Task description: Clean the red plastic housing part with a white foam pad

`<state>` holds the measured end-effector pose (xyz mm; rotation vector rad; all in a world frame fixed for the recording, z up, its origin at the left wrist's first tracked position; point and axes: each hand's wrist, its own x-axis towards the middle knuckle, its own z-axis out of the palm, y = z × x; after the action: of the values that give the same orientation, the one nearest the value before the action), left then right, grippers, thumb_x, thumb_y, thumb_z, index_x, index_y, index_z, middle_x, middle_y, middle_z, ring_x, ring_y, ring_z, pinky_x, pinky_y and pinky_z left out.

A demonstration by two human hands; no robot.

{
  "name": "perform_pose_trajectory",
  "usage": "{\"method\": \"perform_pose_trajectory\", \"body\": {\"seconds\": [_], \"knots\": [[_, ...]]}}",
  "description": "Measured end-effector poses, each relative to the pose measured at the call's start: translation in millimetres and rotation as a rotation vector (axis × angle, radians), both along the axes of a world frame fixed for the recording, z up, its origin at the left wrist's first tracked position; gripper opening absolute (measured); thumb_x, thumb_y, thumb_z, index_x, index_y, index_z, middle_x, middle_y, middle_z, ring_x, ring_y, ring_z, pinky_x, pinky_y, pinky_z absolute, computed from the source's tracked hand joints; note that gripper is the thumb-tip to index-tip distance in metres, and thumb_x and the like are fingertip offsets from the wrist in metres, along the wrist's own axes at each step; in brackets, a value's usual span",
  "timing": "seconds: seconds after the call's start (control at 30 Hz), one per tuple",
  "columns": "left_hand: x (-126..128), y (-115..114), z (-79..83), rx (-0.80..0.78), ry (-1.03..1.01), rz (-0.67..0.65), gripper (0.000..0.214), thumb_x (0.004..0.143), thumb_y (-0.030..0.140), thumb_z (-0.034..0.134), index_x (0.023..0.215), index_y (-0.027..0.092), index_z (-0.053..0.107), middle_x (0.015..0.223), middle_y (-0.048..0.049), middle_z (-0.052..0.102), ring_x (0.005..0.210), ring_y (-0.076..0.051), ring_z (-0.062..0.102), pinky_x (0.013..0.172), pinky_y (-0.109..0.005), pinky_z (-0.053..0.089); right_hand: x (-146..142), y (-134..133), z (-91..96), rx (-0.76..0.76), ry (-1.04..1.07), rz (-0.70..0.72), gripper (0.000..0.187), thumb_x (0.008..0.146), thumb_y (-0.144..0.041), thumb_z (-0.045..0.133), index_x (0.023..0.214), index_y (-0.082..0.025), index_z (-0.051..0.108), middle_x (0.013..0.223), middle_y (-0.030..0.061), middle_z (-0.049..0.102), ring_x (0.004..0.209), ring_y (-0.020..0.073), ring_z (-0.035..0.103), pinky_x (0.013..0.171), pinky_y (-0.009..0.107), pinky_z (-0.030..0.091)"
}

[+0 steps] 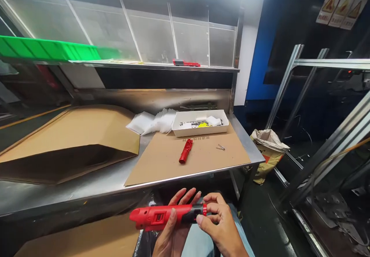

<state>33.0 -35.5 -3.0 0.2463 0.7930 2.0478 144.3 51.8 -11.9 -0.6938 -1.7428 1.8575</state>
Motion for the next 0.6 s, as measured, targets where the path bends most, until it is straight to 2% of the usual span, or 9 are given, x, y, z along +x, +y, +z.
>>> {"method": "perform_pose_trajectory", "body": {"seconds": [0.1,0.23,0.43,0.5,0.6], "knots": [[9.3,4.4,-1.0,0.01,0.049,-0.047,0.038,0.077,0.045,0.07,0.11,0.025,0.067,0.119,-0.0121,0.068,0.117,-0.032,0.057,0.105,-0.046,0.039,1.7,-2.3,3.7,-0.082,0.089,-0.035,0.037,0.072,-0.053,0.07,0.086,-0.019,0.076,0.118,0.0093,0.047,0.098,0.0225,0.054,0.083,0.031,0.047],[12.1,12.1,-6.9,-0.011,0.123,-0.053,0.038,0.073,0.044,0.074,0.106,0.025,0.068,0.113,-0.0119,0.071,0.116,-0.031,0.057,0.106,-0.045,0.037,0.9,2.8,3.2,-0.148,0.195,-0.096,0.038,0.068,-0.053,0.073,0.083,-0.018,0.078,0.111,0.0108,0.057,0.109,0.0287,0.051,0.1,0.04,0.037],[2.7,23.4,-16.1,-0.061,0.191,-0.036,0.035,0.071,0.044,0.075,0.1,0.026,0.07,0.1,-0.0067,0.073,0.113,-0.031,0.059,0.104,-0.042,0.04,-5.8,19.6,-13.0,-0.128,0.203,-0.071,0.038,0.069,-0.054,0.072,0.081,-0.019,0.078,0.113,0.0109,0.058,0.114,0.0286,0.051,0.102,0.039,0.035],[1.1,26.5,-15.1,-0.072,0.291,0.033,0.029,0.071,0.041,0.076,0.096,0.026,0.072,0.097,-0.0059,0.073,0.11,-0.031,0.06,0.104,-0.042,0.041,-7.6,25.5,-15.0,-0.127,0.203,-0.039,0.04,0.069,-0.056,0.071,0.081,-0.018,0.077,0.115,0.0115,0.057,0.115,0.0291,0.052,0.1,0.04,0.037],[5.0,31.1,-11.6,-0.032,0.546,0.126,0.019,0.073,0.038,0.075,0.089,0.027,0.075,0.093,-0.0075,0.074,0.106,-0.032,0.062,0.099,-0.044,0.045,-9.2,32.6,-14.0,-0.101,0.213,0.006,0.045,0.07,-0.061,0.069,0.082,-0.018,0.077,0.113,0.0119,0.06,0.109,0.0281,0.055,0.095,0.038,0.041]]}}
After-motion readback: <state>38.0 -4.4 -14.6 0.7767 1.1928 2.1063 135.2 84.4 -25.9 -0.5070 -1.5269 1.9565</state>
